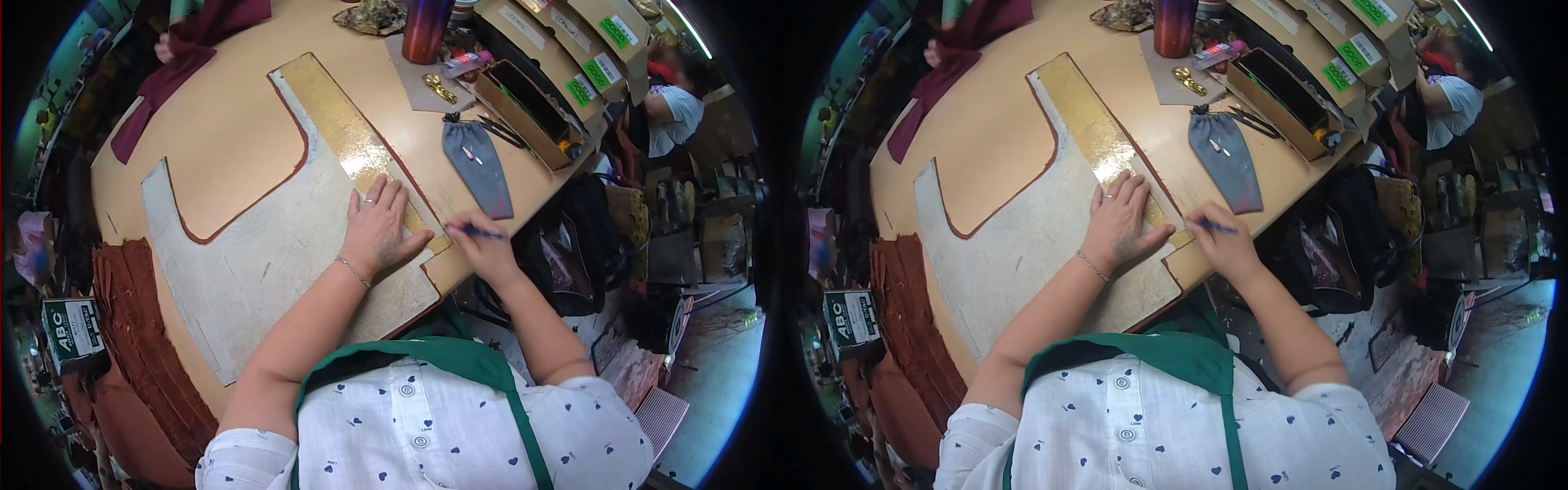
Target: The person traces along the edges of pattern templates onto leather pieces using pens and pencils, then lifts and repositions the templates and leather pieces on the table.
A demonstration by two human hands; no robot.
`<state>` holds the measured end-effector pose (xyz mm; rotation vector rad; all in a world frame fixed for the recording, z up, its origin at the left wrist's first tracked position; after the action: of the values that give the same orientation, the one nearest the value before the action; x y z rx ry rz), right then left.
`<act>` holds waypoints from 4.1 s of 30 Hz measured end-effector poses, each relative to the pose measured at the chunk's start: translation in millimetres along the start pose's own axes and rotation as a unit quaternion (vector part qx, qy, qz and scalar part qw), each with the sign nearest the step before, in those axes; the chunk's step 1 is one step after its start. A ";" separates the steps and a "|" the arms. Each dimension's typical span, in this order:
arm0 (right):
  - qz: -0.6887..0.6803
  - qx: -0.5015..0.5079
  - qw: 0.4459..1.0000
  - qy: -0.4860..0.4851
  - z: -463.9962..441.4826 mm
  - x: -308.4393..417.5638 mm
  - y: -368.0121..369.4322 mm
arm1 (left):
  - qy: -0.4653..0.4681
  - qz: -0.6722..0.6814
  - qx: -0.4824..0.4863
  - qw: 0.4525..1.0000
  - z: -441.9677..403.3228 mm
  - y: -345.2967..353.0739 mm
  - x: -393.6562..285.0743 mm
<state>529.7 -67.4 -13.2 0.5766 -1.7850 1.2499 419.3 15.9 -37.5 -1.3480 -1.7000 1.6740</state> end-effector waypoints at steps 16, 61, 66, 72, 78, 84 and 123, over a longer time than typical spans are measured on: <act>-0.273 -0.020 0.956 0.107 -26.5 -10.1 22.4 | 0.022 0.041 -0.159 0.986 32.5 -53.0 44.7; 0.109 -0.003 0.990 0.093 32.0 10.8 -20.0 | -0.212 -0.071 -0.006 0.975 -104.1 -35.8 195.9; -0.021 -0.081 0.992 0.097 66.1 21.0 -67.2 | -0.094 0.264 -0.356 0.891 -58.6 -61.8 250.3; -0.159 -0.057 0.984 0.057 17.3 22.2 -39.3 | -0.305 0.097 -0.320 0.892 185.9 -155.7 223.8; 0.098 -0.039 0.993 0.061 -45.1 7.5 15.0 | -0.564 0.175 -0.308 0.746 426.8 -128.7 233.0; 0.206 -0.007 0.975 0.086 -55.0 -7.8 53.3 | -0.502 0.174 -0.356 0.769 405.1 -125.3 226.8; -0.027 0.114 0.981 0.152 -21.8 -22.0 87.2 | -0.334 0.281 -0.488 0.756 419.6 -160.3 170.6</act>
<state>483.3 -15.6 -74.2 0.5261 -1.3767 1.4322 -58.0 -39.0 -32.7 -1.9862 -3.1365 1.7100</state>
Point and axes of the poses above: each hand's wrist, its own z-axis away from the middle knuckle, its own y-axis out of the palm, x = y × z, the point moved 10 cm from there along -z, towards the middle knuckle, and after that the axes turned 8 degrees about y, right-handed, at the moved point
